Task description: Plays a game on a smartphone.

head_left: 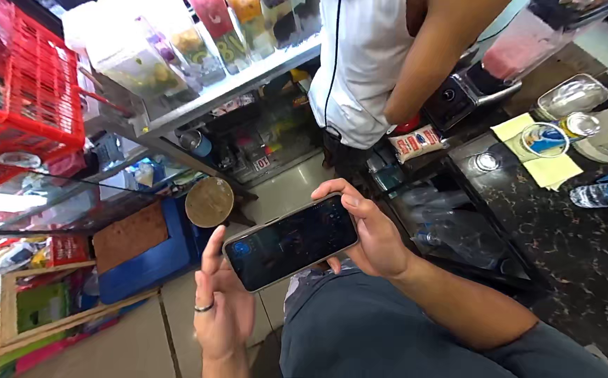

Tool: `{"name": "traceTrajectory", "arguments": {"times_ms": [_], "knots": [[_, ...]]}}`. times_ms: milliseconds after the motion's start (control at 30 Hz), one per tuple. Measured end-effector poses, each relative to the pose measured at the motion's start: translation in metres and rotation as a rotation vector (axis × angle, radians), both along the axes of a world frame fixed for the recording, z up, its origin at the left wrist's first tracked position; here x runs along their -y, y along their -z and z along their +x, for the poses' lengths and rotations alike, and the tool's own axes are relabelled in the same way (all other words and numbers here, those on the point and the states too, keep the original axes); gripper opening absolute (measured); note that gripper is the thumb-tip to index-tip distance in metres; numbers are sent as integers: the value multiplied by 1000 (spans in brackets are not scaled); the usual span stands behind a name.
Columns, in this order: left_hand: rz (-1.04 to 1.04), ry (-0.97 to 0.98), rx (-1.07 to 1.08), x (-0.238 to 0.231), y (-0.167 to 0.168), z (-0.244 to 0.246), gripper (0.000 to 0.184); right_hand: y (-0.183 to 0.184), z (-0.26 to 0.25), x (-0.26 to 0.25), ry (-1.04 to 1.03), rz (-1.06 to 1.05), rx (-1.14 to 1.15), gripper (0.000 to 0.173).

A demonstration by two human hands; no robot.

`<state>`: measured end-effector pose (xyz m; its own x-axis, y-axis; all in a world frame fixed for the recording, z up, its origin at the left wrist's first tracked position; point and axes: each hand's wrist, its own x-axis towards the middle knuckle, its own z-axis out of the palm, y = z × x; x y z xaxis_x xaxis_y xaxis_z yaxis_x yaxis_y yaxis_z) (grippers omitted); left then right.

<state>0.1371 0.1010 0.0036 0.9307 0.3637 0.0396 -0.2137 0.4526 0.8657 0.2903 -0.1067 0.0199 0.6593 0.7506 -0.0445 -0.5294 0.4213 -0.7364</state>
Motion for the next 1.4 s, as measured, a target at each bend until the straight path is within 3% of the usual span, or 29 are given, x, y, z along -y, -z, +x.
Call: {"name": "traceTrajectory", "arguments": {"times_ms": [100, 167, 367, 567, 900, 1233, 1400], "knots": [[-260, 119, 172, 34, -5, -11, 64, 2, -16, 11, -97, 18, 17, 36], [-345, 77, 224, 51, -5, -24, 62, 2, -23, 22, -210, 67, 25, 38], [-243, -41, 321, 70, -16, -55, 62, -8, -44, 28, -317, 133, 105, 41], [-192, -65, 332, 70, -17, -67, 62, -18, -58, 28, -276, 37, 138, 39], [-251, -63, 328, 38, -3, -66, 62, -8, -55, 0, -313, 2, 193, 47], [-161, -10, 260, -4, -17, -48, 61, -6, -41, -46, -194, -10, 91, 28], [-204, 56, 239, -24, -24, -41, 62, -7, -42, -55, -187, 61, 74, 31]]}}
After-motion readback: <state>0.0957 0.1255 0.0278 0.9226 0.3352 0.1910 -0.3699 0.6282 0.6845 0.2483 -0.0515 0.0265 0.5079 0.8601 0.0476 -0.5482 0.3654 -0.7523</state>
